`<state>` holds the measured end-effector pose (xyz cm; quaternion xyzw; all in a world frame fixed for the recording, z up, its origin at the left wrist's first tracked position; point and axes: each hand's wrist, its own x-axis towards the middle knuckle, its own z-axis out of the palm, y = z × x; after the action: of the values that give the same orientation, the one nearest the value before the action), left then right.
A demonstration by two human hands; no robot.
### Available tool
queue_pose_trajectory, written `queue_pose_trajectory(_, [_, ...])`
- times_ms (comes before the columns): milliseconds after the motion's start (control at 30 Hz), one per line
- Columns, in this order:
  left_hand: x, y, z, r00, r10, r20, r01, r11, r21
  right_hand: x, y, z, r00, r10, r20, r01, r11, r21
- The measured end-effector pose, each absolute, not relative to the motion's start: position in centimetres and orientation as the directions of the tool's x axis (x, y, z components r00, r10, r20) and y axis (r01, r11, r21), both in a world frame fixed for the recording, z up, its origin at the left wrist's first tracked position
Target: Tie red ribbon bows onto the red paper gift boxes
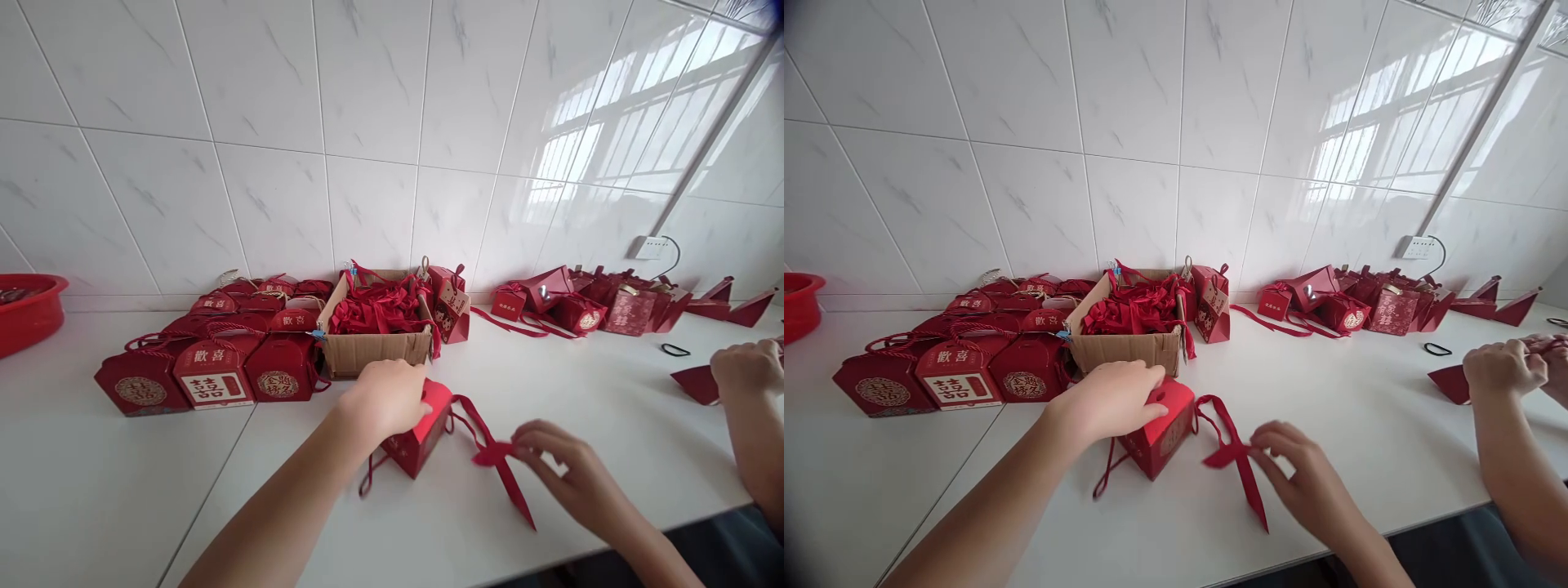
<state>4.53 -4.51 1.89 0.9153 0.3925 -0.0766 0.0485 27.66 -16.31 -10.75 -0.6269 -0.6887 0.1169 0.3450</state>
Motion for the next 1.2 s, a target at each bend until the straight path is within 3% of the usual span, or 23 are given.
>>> queue_pose_trajectory(100, [4.0, -4.7, 2.4, 0.615, 0.768, -0.177, 0.782, -0.624, 0.008, 27.8, -14.2, -7.5, 0.234, 0.84, 0.489, 0.749, 0.165, -0.642])
queue_pose_trajectory(200, [3.1, -4.1, 2.8, 0.601, 0.776, -0.191, 0.794, -0.607, 0.031, 27.4, -11.0, -4.3, 0.314, 0.83, 0.46, 0.541, 0.242, -0.805])
queue_pose_trajectory(333, [1.8, -3.1, 3.2, 0.541, 0.803, -0.25, 0.837, -0.543, 0.068, 25.9, -6.7, -3.1, 0.201, 0.893, 0.403, 0.167, 0.374, -0.912])
queue_pose_trajectory(467, [1.1, -2.4, 3.0, 0.577, 0.783, -0.23, 0.815, -0.571, 0.102, 24.1, -4.5, -5.5, 0.129, 0.957, 0.26, -0.156, 0.279, -0.948])
queue_pose_trajectory(567, [1.2, -2.0, 2.6, 0.64, 0.757, -0.13, 0.768, -0.622, 0.154, 23.2, -4.3, -7.6, 0.092, 0.976, 0.198, -0.268, 0.216, -0.939])
queue_pose_trajectory(800, [2.9, -1.8, 2.1, 0.6, 0.744, -0.294, 0.795, -0.594, 0.119, 22.6, -4.9, -8.8, 0.019, 0.987, 0.162, -0.287, 0.16, -0.944])
queue_pose_trajectory(1200, [3.0, -1.2, 2.2, 0.656, 0.703, -0.275, 0.753, -0.633, 0.179, 21.6, -5.5, -9.0, 0.039, 0.988, 0.148, -0.18, 0.152, -0.972])
